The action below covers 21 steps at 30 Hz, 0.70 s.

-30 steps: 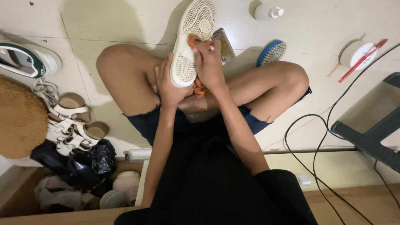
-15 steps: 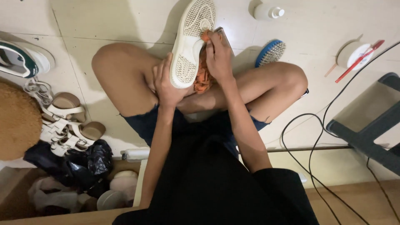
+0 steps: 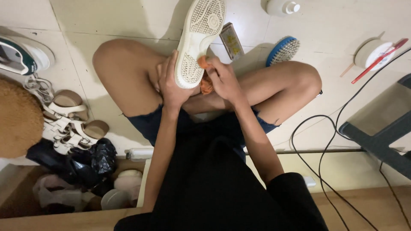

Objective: A person cleans the sole of a white sneaker using brushes and a cloth while sitting on the floor.

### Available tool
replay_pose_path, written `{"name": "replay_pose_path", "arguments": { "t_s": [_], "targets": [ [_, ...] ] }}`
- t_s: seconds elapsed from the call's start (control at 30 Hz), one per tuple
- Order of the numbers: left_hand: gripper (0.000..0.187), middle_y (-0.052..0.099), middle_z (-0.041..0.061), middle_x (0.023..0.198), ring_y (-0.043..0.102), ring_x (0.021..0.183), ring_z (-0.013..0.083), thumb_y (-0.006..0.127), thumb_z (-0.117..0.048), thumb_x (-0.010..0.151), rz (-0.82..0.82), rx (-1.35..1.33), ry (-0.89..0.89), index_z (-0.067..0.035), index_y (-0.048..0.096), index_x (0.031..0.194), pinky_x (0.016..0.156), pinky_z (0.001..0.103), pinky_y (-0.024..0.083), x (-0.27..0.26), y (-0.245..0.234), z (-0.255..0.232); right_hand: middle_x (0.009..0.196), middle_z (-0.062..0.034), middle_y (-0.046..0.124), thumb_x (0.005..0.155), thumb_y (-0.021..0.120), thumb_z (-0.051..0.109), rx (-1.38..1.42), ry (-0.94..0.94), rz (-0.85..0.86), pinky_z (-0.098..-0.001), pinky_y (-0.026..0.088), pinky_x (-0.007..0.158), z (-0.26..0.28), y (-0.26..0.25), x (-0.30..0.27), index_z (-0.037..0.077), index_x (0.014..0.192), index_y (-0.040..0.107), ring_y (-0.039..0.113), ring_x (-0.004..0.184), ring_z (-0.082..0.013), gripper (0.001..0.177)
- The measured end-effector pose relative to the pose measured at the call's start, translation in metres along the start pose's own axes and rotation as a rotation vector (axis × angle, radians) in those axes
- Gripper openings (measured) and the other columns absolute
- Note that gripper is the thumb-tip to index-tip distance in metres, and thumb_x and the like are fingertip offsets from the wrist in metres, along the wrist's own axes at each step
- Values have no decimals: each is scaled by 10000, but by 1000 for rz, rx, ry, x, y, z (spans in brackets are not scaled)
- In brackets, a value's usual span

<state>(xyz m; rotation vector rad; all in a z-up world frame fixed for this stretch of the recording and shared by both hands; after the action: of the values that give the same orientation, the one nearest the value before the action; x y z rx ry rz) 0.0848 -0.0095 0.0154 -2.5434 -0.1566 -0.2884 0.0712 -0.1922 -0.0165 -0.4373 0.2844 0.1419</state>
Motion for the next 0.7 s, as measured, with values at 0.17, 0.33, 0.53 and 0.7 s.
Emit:
{"name": "replay_pose_path", "arguments": {
  "t_s": [0.17, 0.33, 0.53, 0.7],
  "targets": [
    [968, 681, 175, 1253, 666, 1068, 339, 1019, -310, 568, 2, -16, 17, -38, 625, 1409, 985, 368, 488, 0, 0, -4, 677, -164, 631, 1007, 548, 159, -11, -24, -80, -496, 508, 655, -3, 0, -22, 144, 1105, 658, 678, 680, -366, 148],
    [943, 680, 191, 1256, 678, 1098, 337, 1011, -278, 574, -8, -30, 49, 2, 626, 1388, 1003, 373, 464, -2, 0, -2, 784, -153, 632, 1013, 543, 99, 74, -84, -182, -453, 543, 726, 13, -10, -29, 136, 1136, 677, 687, 746, -361, 185],
    [973, 673, 160, 1289, 670, 1121, 308, 1039, -310, 586, -12, -43, 38, -28, 618, 1417, 1029, 350, 488, -3, 1, 1, 896, -219, 548, 995, 542, -1, 6, -142, -96, -539, 503, 748, 5, 0, -21, 0, 1325, 619, 628, 858, -436, 339],
    [1067, 680, 192, 1246, 668, 1085, 329, 1022, -196, 453, 3, -72, 10, -13, 611, 1420, 1030, 371, 460, -1, 2, 0, 935, -272, 624, 971, 581, 78, -217, -169, -148, -544, 566, 741, 46, -3, -23, 81, 1316, 650, 683, 842, -502, 351]
  ]
}}
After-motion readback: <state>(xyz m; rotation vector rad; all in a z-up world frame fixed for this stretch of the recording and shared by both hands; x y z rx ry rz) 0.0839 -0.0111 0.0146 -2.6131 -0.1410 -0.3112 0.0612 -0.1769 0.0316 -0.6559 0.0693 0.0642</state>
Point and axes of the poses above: each hand's wrist, its own x-axis towards the middle knuckle, its own y-axis out of the palm, z = x × y, the point moved 8 cm from there along x, towards the middle knuckle
